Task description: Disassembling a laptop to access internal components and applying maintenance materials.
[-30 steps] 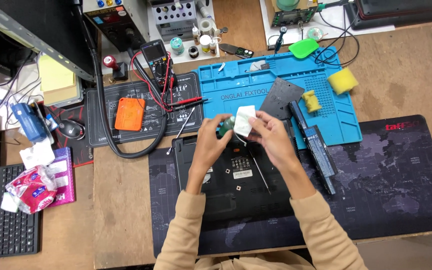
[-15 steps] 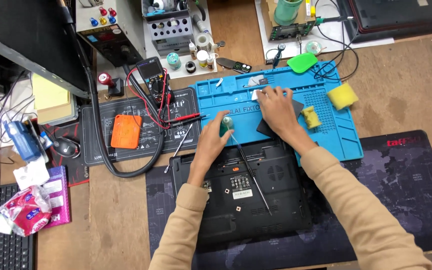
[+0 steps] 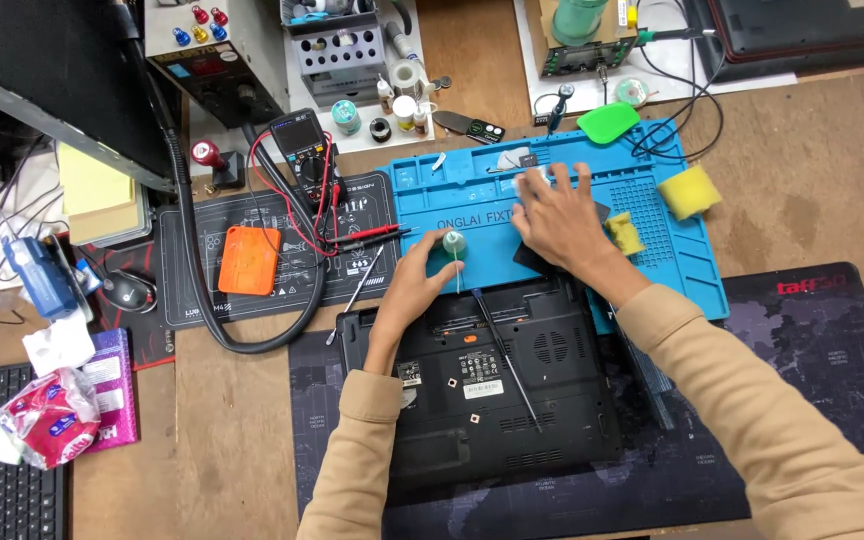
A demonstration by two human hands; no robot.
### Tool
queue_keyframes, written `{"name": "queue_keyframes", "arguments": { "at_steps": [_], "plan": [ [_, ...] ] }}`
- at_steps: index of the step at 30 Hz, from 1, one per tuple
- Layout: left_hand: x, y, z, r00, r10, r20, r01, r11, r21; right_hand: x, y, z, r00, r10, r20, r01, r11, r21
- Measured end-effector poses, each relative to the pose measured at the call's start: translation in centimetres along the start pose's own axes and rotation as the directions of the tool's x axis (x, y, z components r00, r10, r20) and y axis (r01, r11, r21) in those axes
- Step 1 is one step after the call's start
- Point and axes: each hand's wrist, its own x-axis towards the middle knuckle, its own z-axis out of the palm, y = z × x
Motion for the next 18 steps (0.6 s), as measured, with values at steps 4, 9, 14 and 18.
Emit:
{"name": "queue_keyframes", "arguments": {
  "at_steps": [4, 9, 14, 18],
  "plan": [
    [0.1, -0.1, -0.2, 1.0, -0.001, 0.004, 0.001, 1.0, -0.012, -1.3, 1.6, 0.1, 0.996, -0.001, 0.089, 0.005, 0.999, -0.046],
    [0.1, 0.0, -0.7, 1.0, -0.007, 0.025, 0.007, 1.0, -0.005, -1.3, 1.3, 0.1, 0.979, 0.057, 0.198, -0.125, 0.928, 0.35],
    [0.3, -0.2, -0.7, 0.999, -0.012, 0.032, 0.013, 1.0, -0.019, 0.1, -0.8, 0.3, 0.961, 0.078, 0.265, -0.203, 0.849, 0.488],
    [0.1, -0.2, -0.6, 0.999, -0.014, 0.034, 0.015, 1.0, -0.024, -0.3, -0.7, -1.7, 0.958, 0.092, 0.273, -0.221, 0.841, 0.494]
  ]
}}
